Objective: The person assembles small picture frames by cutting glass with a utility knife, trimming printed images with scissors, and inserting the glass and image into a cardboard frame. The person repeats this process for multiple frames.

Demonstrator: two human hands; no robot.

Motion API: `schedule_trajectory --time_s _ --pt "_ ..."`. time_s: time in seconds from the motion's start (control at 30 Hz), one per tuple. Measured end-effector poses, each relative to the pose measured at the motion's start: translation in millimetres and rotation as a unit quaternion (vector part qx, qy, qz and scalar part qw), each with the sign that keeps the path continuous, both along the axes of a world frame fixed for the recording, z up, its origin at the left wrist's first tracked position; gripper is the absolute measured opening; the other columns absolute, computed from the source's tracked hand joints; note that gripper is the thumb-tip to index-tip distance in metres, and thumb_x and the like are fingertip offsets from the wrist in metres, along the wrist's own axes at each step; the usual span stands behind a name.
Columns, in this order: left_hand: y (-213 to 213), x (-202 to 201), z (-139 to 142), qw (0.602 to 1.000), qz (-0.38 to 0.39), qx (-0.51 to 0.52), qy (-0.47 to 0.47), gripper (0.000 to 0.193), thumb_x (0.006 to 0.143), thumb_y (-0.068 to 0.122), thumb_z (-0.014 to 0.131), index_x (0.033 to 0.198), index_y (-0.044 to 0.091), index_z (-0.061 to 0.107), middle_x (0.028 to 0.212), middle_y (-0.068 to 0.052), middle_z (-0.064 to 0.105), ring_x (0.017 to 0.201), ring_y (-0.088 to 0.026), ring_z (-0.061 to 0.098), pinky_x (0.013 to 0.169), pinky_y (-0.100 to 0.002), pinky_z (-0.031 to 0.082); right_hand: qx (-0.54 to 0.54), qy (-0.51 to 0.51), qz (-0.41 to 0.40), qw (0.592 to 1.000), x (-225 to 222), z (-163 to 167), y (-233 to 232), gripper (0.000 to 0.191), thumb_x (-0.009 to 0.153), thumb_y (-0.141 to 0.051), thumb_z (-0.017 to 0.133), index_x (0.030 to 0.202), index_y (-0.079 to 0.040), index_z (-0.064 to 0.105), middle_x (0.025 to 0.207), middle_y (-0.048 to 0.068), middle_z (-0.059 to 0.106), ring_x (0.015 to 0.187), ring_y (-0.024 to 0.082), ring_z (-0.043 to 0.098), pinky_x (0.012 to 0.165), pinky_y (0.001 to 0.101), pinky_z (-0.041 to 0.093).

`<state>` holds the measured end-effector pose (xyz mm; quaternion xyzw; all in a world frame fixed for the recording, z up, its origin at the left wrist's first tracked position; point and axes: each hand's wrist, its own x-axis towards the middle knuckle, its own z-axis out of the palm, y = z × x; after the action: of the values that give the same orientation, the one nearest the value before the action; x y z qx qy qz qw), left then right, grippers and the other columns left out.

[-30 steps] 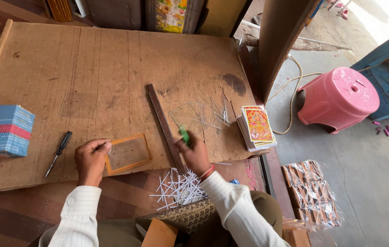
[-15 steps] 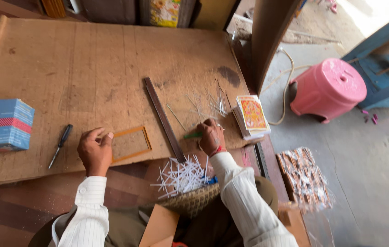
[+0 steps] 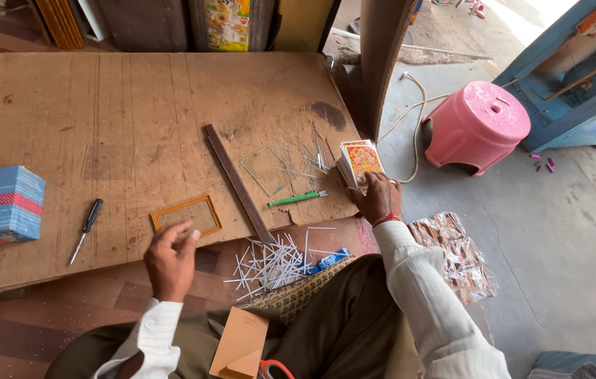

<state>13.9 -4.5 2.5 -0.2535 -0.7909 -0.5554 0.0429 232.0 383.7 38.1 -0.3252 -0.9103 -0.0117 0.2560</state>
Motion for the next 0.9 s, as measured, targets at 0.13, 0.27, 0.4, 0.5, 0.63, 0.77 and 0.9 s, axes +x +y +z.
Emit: schedule_trajectory --time_s 0.13,0.27,0.4,0.5,0.63,0.77,0.9 --pt "-8.1 17.6 -8.6 0.999 -0.01 -0.005 -0.051 0.024 0.088 0.014 0.077 0.11 0.002 0.076 0.1 -0.01 0.076 0.076 -0.017 0.072 0.069 -0.031 0.056 -0.055 -0.024 -0.053 0.997 -6.9 -18.1 3.7 0.023 0.083 -0.033 0.075 0.094 -0.014 0.078 0.096 0.01 0.076 0.092 0.03 0.071 0.102 0.0471 0.042" --pt "-15.5 21.9 -16.4 0.994 0.009 0.0 -0.105 0.025 0.089 0.015 0.077 0.111 0.003 0.077 0.092 -0.011 0.077 0.074 -0.017 0.071 0.07 -0.029 0.055 -0.185 -0.006 -0.107 0.977 -6.3 -14.0 16.1 0.024 0.096 -0.039 0.069 0.102 -0.018 0.08 0.095 0.015 0.073 0.091 0.034 0.068 0.092 0.0442 0.05" --pt "-14.7 30.4 -7.0 0.991 0.02 0.016 -0.135 0.026 0.093 0.02 0.077 0.113 0.002 0.078 0.08 -0.015 0.072 0.073 -0.018 0.07 0.069 -0.03 0.054 0.013 0.13 -0.054 0.99 0.3 13.2 6.5 0.008 0.092 -0.018 0.069 0.089 -0.016 0.077 0.091 0.007 0.076 0.087 0.03 0.069 0.1 0.0423 0.044" --pt "-7.7 53.3 11.6 0.965 -0.062 0.105 -0.233 0.029 0.093 0.028 0.071 0.11 0.004 0.075 0.096 -0.006 0.078 0.078 -0.015 0.075 0.066 -0.029 0.062 0.118 0.22 0.029 0.968 7.2 40.4 -38.6 0.008 0.086 -0.008 0.07 0.09 -0.015 0.072 0.094 0.004 0.076 0.09 0.028 0.07 0.094 0.0423 0.044" --pt "14.3 99.6 30.1 0.858 -0.199 0.169 -0.442 0.035 0.09 0.033 0.067 0.111 0.007 0.074 0.096 -0.006 0.079 0.081 -0.017 0.074 0.069 -0.031 0.061 0.156 0.232 0.216 0.936 5.2 57.0 -151.4 0.017 0.083 0.002 0.065 0.095 -0.008 0.069 0.098 0.008 0.07 0.095 0.029 0.069 0.089 0.0458 0.05" --pt "20.0 118.5 27.8 0.781 -0.198 0.217 -0.552 0.03 0.089 0.026 0.069 0.108 0.002 0.074 0.094 -0.008 0.077 0.075 -0.019 0.071 0.066 -0.034 0.059 0.057 0.123 0.382 0.914 21.6 50.7 -252.7 0.023 0.071 -0.006 0.07 0.093 -0.008 0.065 0.115 0.01 0.069 0.107 0.028 0.066 0.092 0.0501 0.049" --pt "-12.7 93.3 16.8 0.877 -0.097 0.22 -0.415 0.027 0.098 0.019 0.069 0.108 -0.005 0.072 0.096 -0.011 0.075 0.079 -0.017 0.069 0.067 -0.031 0.057 -0.161 0.09 0.353 0.917 52.3 34.1 -296.9 0.025 0.085 -0.016 0.079 0.103 -0.002 0.071 0.11 0.012 0.067 0.102 0.032 0.064 0.087 0.0449 0.052"
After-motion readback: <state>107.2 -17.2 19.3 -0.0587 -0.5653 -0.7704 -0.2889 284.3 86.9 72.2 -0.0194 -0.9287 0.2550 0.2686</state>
